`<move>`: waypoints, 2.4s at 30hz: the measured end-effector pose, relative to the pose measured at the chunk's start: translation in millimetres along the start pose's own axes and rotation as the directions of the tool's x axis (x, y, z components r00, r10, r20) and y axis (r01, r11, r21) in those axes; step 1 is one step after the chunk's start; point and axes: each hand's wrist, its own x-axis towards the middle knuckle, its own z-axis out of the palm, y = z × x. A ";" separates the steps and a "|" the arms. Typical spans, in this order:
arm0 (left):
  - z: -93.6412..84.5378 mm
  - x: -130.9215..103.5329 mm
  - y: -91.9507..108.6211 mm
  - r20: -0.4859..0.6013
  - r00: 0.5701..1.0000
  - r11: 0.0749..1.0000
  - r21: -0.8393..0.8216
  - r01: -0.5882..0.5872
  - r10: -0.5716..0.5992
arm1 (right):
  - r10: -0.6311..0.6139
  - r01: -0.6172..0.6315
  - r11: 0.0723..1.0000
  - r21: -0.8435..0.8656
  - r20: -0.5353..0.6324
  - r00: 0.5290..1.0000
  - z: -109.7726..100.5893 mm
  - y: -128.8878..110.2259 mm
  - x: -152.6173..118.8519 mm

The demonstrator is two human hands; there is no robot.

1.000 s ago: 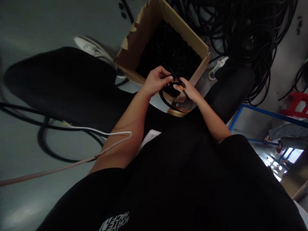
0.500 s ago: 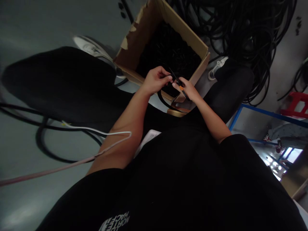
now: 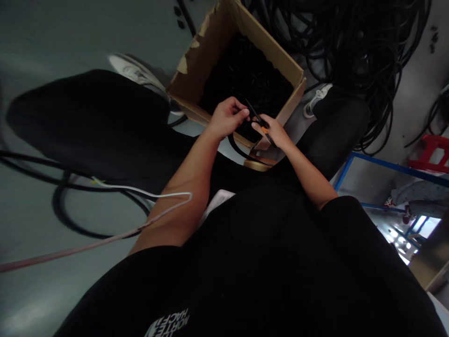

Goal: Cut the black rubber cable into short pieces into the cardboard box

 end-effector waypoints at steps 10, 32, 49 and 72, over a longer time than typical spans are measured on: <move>-8.2 -10.2 18.5 0.105 0.989 0.991 -0.066 0.113 -0.106 | -0.047 0.048 0.999 -0.004 0.077 0.996 -11.0 -14.4 0.0; -7.5 -11.2 31.5 0.226 0.957 0.967 -0.139 0.214 -0.180 | -0.053 0.056 0.998 -0.027 0.100 0.994 -19.9 -7.7 -3.8; -11.2 -9.0 29.2 0.140 0.976 0.973 -0.133 0.186 -0.167 | -0.044 0.045 0.999 -0.012 0.108 0.993 -22.8 -11.1 -7.3; -1.1 -5.2 10.7 0.038 0.999 0.997 -0.072 -0.001 0.004 | 0.043 -0.029 0.976 0.216 -0.062 0.997 -7.2 -15.4 -0.9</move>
